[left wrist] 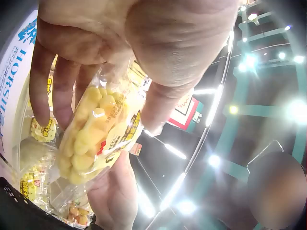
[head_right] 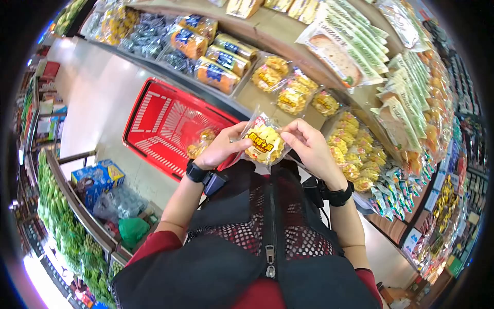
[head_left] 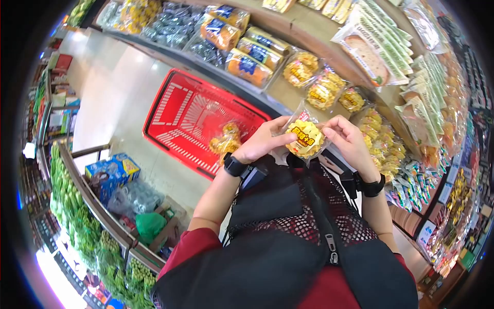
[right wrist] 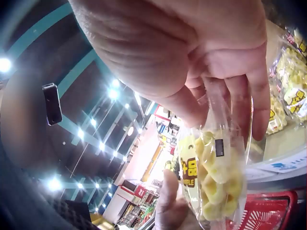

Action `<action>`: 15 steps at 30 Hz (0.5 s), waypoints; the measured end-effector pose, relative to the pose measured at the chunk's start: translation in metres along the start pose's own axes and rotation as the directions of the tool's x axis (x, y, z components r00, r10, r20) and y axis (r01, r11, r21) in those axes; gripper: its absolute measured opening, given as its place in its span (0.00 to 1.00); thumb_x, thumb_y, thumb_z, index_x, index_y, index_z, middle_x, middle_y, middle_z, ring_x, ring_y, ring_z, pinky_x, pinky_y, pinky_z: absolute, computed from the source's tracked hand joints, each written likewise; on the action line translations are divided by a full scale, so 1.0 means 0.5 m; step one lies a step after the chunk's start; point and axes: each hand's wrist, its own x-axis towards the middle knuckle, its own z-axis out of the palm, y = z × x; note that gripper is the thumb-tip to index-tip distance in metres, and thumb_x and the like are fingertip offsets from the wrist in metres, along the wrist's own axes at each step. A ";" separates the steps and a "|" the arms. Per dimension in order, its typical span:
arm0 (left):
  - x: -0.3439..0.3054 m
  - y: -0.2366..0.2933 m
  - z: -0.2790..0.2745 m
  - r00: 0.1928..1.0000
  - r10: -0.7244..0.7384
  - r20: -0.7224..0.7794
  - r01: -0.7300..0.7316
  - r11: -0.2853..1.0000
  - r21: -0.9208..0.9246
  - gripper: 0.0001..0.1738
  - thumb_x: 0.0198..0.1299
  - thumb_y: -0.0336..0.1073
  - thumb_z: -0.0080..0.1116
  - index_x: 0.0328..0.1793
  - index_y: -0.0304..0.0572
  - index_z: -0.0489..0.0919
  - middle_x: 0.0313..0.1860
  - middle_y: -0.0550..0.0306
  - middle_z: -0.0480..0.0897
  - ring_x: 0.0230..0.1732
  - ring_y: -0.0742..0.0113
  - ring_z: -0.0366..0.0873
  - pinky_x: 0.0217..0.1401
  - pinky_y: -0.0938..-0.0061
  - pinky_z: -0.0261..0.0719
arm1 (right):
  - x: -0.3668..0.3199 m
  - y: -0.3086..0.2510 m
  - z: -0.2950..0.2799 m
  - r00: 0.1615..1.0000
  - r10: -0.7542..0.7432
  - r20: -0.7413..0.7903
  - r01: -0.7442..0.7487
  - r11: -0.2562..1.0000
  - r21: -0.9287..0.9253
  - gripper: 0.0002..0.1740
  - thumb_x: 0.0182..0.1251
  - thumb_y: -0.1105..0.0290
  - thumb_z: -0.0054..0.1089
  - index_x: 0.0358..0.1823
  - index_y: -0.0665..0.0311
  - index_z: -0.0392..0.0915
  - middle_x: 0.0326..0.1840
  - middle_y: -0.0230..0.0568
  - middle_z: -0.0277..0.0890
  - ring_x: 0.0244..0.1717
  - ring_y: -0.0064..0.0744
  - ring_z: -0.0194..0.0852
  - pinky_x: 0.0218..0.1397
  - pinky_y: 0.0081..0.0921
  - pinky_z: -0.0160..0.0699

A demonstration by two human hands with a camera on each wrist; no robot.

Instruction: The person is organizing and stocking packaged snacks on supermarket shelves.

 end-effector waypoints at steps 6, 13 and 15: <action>-0.077 -0.051 -0.134 0.941 -0.010 -0.339 0.073 0.982 0.174 0.23 0.62 0.34 0.61 0.61 0.34 0.72 0.53 0.60 0.79 0.53 0.74 0.75 0.57 0.76 0.74 | 0.009 0.012 -0.008 0.999 -0.032 -0.004 0.031 0.989 -0.141 0.14 0.69 0.70 0.55 0.53 0.66 0.72 0.47 0.35 0.77 0.49 0.22 0.75 0.54 0.21 0.73; -0.206 -0.297 -0.426 0.558 -0.252 -0.791 0.415 0.910 0.003 0.24 0.57 0.38 0.65 0.58 0.36 0.76 0.46 0.58 0.82 0.45 0.74 0.79 0.47 0.77 0.76 | -0.010 0.045 -0.060 0.996 0.085 0.008 -0.083 0.987 -0.141 0.13 0.71 0.70 0.52 0.51 0.70 0.73 0.48 0.35 0.76 0.48 0.23 0.75 0.54 0.21 0.73; -0.213 -0.344 -0.438 0.536 -0.269 -0.800 0.517 0.854 0.059 0.24 0.56 0.39 0.66 0.57 0.36 0.77 0.45 0.58 0.83 0.44 0.74 0.79 0.47 0.76 0.76 | -0.017 0.042 -0.066 0.992 0.123 0.008 -0.121 0.981 -0.153 0.13 0.71 0.69 0.52 0.52 0.70 0.73 0.48 0.35 0.77 0.48 0.23 0.75 0.54 0.21 0.74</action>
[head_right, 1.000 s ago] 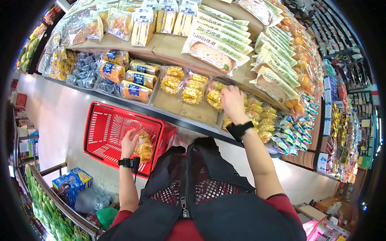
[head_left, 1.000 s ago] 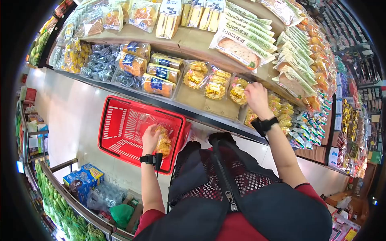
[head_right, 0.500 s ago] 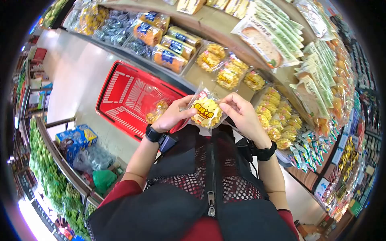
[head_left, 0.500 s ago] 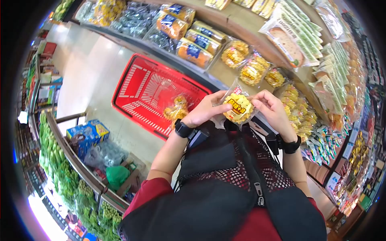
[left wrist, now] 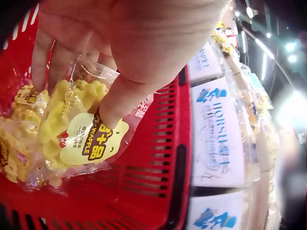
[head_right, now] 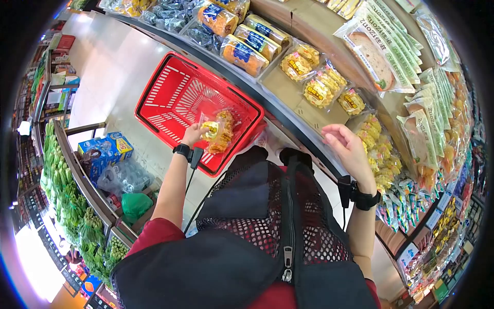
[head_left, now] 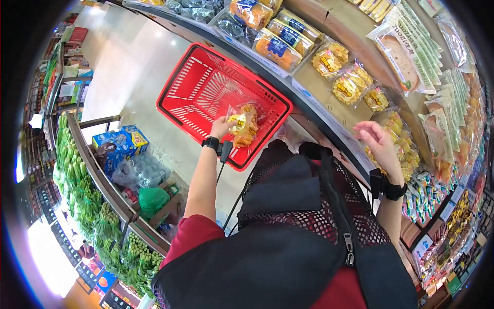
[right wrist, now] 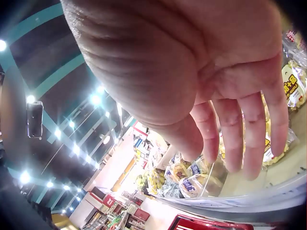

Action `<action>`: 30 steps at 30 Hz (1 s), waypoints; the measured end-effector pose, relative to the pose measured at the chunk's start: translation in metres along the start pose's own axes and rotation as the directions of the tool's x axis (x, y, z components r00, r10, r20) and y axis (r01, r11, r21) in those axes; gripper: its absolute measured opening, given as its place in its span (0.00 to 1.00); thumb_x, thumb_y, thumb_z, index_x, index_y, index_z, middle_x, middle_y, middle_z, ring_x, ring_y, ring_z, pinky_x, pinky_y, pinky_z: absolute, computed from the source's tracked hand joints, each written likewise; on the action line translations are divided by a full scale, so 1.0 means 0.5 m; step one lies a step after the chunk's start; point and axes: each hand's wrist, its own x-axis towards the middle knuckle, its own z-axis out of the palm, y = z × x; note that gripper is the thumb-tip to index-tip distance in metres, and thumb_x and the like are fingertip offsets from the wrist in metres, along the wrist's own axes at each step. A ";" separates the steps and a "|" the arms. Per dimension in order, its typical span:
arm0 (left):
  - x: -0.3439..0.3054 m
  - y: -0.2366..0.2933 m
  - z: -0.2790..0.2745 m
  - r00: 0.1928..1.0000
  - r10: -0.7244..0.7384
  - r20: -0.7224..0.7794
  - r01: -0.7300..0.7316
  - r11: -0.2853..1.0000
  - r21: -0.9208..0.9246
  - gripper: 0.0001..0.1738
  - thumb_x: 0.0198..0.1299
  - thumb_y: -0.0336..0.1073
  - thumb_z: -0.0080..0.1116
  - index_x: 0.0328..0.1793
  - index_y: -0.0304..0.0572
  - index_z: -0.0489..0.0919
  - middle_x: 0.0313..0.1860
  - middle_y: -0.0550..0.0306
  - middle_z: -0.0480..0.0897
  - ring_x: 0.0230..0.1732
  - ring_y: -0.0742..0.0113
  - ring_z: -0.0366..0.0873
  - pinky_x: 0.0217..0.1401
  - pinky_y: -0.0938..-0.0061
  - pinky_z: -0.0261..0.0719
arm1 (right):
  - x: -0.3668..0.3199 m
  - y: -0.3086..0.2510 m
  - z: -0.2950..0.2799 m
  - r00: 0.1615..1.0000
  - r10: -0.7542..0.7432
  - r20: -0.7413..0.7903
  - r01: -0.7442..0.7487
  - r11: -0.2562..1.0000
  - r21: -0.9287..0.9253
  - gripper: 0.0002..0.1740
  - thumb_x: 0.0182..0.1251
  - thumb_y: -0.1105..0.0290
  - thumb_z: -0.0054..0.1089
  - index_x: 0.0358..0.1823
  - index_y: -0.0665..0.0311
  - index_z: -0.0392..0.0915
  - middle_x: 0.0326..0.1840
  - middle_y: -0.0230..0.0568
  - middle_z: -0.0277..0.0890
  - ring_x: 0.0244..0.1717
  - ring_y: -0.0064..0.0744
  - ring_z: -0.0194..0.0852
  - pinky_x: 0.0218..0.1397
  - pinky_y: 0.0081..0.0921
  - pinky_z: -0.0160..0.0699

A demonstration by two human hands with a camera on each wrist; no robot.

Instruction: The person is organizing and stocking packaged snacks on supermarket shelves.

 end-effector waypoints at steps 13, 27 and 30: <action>0.183 -0.158 0.093 0.975 0.001 0.221 0.016 0.997 -0.076 0.43 0.49 0.38 0.71 0.70 0.30 0.64 0.66 0.48 0.71 0.62 0.64 0.69 0.63 0.74 0.66 | 0.034 0.086 -0.098 0.903 -0.207 -0.376 0.028 0.903 -0.429 0.14 0.63 0.69 0.60 0.48 0.67 0.76 0.43 0.44 0.79 0.47 0.36 0.77 0.52 0.30 0.74; 0.125 -0.099 -0.012 0.970 0.069 -0.233 -0.074 0.997 -0.016 0.21 0.51 0.35 0.66 0.50 0.32 0.79 0.41 0.53 0.84 0.42 0.68 0.79 0.46 0.73 0.75 | 0.185 0.174 -0.133 0.759 -0.427 -0.492 -0.461 0.182 -0.869 0.10 0.59 0.70 0.50 0.39 0.61 0.77 0.43 0.40 0.75 0.52 0.40 0.69 0.49 0.48 0.68; 0.196 -0.178 -0.074 0.910 0.164 -0.382 -0.096 0.977 0.193 0.22 0.48 0.41 0.65 0.47 0.35 0.79 0.42 0.42 0.83 0.46 0.50 0.81 0.51 0.63 0.76 | 0.173 0.150 -0.145 0.821 -0.395 -0.412 -0.378 0.164 -0.911 0.07 0.59 0.70 0.51 0.37 0.60 0.76 0.40 0.41 0.75 0.49 0.41 0.71 0.47 0.45 0.71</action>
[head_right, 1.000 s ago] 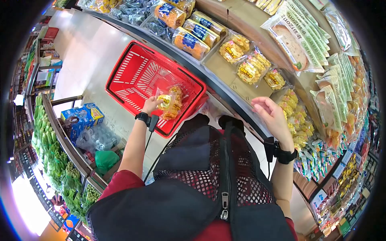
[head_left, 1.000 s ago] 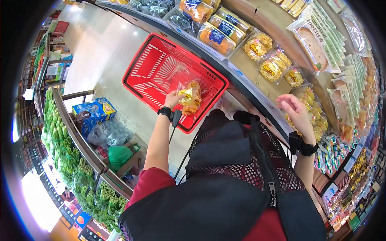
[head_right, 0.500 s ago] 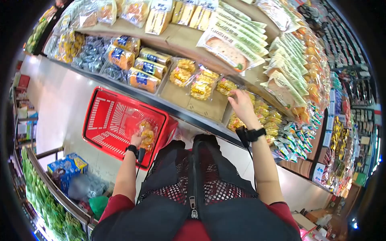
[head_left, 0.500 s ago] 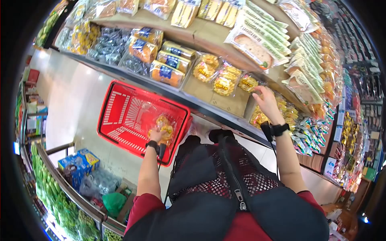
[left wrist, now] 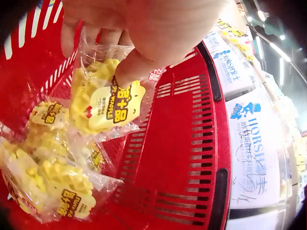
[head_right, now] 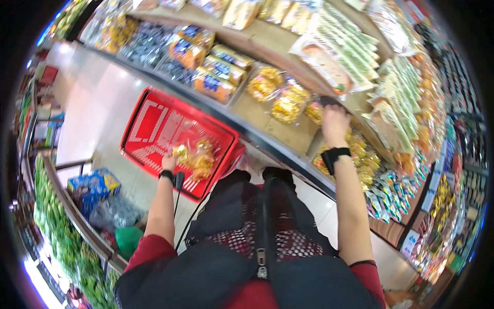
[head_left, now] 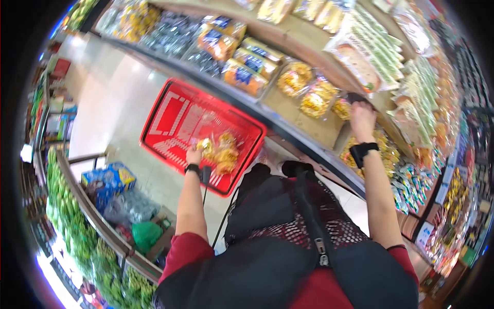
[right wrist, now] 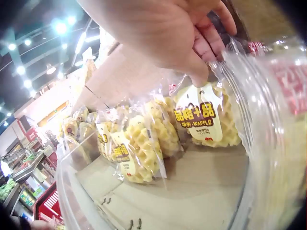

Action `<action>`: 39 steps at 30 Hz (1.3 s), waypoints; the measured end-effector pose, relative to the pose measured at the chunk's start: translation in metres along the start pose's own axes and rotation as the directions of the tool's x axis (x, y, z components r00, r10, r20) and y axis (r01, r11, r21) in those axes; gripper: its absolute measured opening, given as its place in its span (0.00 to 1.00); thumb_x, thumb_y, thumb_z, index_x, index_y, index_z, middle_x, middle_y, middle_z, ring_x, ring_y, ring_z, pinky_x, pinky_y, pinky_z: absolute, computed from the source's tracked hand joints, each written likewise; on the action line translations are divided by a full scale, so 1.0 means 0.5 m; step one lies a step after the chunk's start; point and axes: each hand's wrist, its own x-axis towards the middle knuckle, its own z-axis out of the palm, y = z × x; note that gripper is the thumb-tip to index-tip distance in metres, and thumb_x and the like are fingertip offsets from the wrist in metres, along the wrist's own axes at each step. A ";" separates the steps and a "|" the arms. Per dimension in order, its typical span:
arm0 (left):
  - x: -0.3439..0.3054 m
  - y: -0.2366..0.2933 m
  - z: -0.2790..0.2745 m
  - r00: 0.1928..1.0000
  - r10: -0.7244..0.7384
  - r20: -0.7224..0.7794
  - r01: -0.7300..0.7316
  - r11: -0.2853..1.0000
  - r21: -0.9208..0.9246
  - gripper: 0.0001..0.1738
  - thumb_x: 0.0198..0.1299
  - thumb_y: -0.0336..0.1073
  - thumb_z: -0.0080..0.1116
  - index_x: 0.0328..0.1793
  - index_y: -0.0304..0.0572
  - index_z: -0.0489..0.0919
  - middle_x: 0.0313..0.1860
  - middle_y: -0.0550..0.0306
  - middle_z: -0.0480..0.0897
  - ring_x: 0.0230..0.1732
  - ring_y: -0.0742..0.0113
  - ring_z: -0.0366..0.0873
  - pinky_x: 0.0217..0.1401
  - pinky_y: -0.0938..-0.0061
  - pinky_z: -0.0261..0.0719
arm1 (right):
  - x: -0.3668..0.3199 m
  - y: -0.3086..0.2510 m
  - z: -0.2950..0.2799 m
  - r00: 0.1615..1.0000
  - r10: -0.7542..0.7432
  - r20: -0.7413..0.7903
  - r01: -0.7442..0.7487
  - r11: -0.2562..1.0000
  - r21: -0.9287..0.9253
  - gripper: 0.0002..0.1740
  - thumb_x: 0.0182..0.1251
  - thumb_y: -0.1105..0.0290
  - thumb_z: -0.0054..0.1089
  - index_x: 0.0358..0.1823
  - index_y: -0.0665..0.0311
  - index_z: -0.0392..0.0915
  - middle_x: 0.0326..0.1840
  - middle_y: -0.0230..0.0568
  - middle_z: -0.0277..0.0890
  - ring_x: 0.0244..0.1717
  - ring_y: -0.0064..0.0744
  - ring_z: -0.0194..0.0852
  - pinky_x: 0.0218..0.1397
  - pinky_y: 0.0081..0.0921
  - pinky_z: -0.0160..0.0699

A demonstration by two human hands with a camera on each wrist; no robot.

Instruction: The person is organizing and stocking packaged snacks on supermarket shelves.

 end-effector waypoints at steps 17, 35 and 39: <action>-0.130 0.135 0.039 0.985 -0.162 -0.057 0.154 0.681 0.716 0.51 0.60 0.38 0.55 0.79 0.55 0.30 0.67 0.30 0.62 0.51 0.40 0.79 0.50 0.52 0.78 | -0.175 0.001 -0.174 0.947 0.093 0.306 -0.311 0.039 0.950 0.06 0.71 0.70 0.53 0.40 0.65 0.72 0.34 0.30 0.74 0.36 0.17 0.74 0.41 0.16 0.73; -0.375 0.563 0.008 0.543 0.425 0.724 -0.056 0.879 -0.473 0.29 0.66 0.42 0.54 0.70 0.36 0.65 0.62 0.47 0.75 0.64 0.60 0.71 0.65 0.70 0.69 | -0.168 -0.096 -0.205 0.927 -0.145 0.346 -0.362 -0.106 0.926 0.05 0.69 0.72 0.54 0.41 0.67 0.72 0.36 0.31 0.76 0.38 0.16 0.73 0.44 0.18 0.74; -0.483 0.668 0.023 0.387 0.598 0.702 0.005 0.760 -0.650 0.33 0.64 0.36 0.58 0.72 0.33 0.60 0.65 0.48 0.70 0.67 0.65 0.66 0.66 0.71 0.68 | -0.151 -0.147 -0.217 0.906 -0.272 0.323 -0.339 -0.010 0.941 0.06 0.70 0.72 0.54 0.42 0.66 0.72 0.38 0.31 0.76 0.39 0.17 0.73 0.45 0.18 0.74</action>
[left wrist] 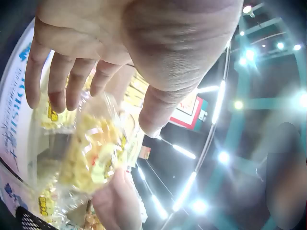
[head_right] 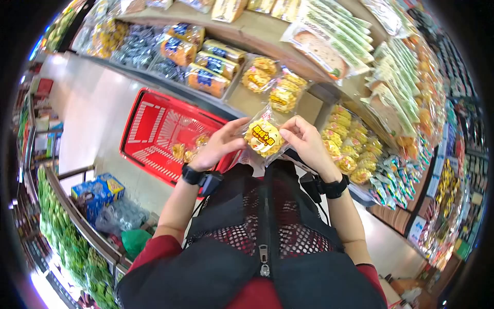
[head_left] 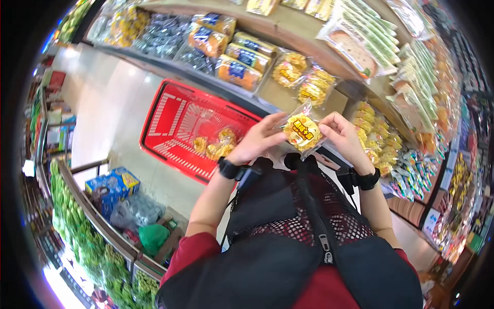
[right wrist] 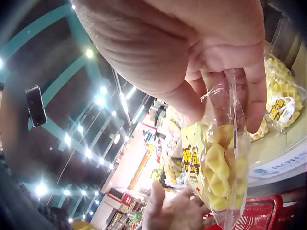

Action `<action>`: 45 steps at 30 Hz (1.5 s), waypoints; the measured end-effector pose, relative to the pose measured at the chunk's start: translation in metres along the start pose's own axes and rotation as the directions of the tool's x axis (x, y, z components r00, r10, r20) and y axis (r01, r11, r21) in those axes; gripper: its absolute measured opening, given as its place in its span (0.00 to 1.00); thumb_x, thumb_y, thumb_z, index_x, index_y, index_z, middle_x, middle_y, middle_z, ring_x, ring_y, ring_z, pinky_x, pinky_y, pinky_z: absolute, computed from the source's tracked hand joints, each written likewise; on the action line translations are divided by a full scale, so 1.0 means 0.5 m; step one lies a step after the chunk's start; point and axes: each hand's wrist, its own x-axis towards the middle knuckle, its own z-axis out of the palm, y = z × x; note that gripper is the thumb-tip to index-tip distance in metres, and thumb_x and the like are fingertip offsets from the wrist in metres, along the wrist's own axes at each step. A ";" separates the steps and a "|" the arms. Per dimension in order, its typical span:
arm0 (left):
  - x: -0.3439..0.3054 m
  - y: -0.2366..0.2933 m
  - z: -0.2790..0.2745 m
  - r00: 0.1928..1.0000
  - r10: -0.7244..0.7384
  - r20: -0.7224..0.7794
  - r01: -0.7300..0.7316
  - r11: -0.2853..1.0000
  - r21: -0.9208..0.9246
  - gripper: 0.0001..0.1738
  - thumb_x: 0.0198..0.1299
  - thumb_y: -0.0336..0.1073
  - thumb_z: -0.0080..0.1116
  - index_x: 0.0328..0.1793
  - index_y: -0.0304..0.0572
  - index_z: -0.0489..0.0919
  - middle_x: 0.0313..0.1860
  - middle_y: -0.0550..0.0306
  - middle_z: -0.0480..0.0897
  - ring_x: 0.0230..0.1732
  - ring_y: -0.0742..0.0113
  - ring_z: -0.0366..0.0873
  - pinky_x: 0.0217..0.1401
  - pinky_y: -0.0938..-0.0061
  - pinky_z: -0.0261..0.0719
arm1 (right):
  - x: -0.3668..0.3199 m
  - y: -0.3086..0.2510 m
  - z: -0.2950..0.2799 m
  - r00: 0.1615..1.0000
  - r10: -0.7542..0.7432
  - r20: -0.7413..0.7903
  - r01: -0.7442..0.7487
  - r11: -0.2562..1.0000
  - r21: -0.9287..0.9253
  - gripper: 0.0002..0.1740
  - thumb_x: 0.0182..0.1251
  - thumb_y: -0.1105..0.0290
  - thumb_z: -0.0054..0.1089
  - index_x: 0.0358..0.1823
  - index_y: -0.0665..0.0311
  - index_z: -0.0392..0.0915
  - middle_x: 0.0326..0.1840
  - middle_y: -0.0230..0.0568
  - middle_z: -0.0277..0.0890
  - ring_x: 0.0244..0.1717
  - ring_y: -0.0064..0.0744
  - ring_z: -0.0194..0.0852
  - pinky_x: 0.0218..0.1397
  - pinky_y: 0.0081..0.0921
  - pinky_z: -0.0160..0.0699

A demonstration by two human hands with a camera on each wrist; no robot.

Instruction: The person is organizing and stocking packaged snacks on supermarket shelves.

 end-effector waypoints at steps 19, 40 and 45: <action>-0.199 -0.296 -0.358 0.722 -0.227 -0.654 0.487 0.838 0.246 0.23 0.51 0.33 0.67 0.53 0.32 0.77 0.45 0.52 0.84 0.47 0.65 0.80 0.51 0.73 0.76 | -0.025 0.060 -0.056 0.994 0.111 -0.009 -0.111 0.988 -0.111 0.12 0.71 0.69 0.52 0.51 0.67 0.72 0.45 0.38 0.79 0.45 0.24 0.77 0.51 0.21 0.74; -0.141 -0.416 -0.375 0.665 -0.051 -0.745 0.729 0.260 0.633 0.30 0.54 0.48 0.62 0.61 0.44 0.73 0.52 0.37 0.78 0.56 0.42 0.74 0.57 0.55 0.73 | 0.208 0.154 -0.100 0.914 -0.084 -0.397 -0.120 0.879 -0.461 0.19 0.60 0.65 0.62 0.48 0.65 0.69 0.35 0.48 0.78 0.39 0.46 0.78 0.44 0.36 0.75; -0.118 -0.338 -0.349 0.714 0.263 -0.649 0.498 0.461 0.734 0.26 0.54 0.42 0.63 0.58 0.40 0.74 0.52 0.39 0.77 0.59 0.43 0.70 0.58 0.57 0.72 | 0.194 0.162 -0.101 0.914 -0.151 -0.376 -0.046 0.884 -0.465 0.12 0.61 0.69 0.61 0.40 0.65 0.70 0.35 0.45 0.77 0.38 0.39 0.77 0.42 0.32 0.74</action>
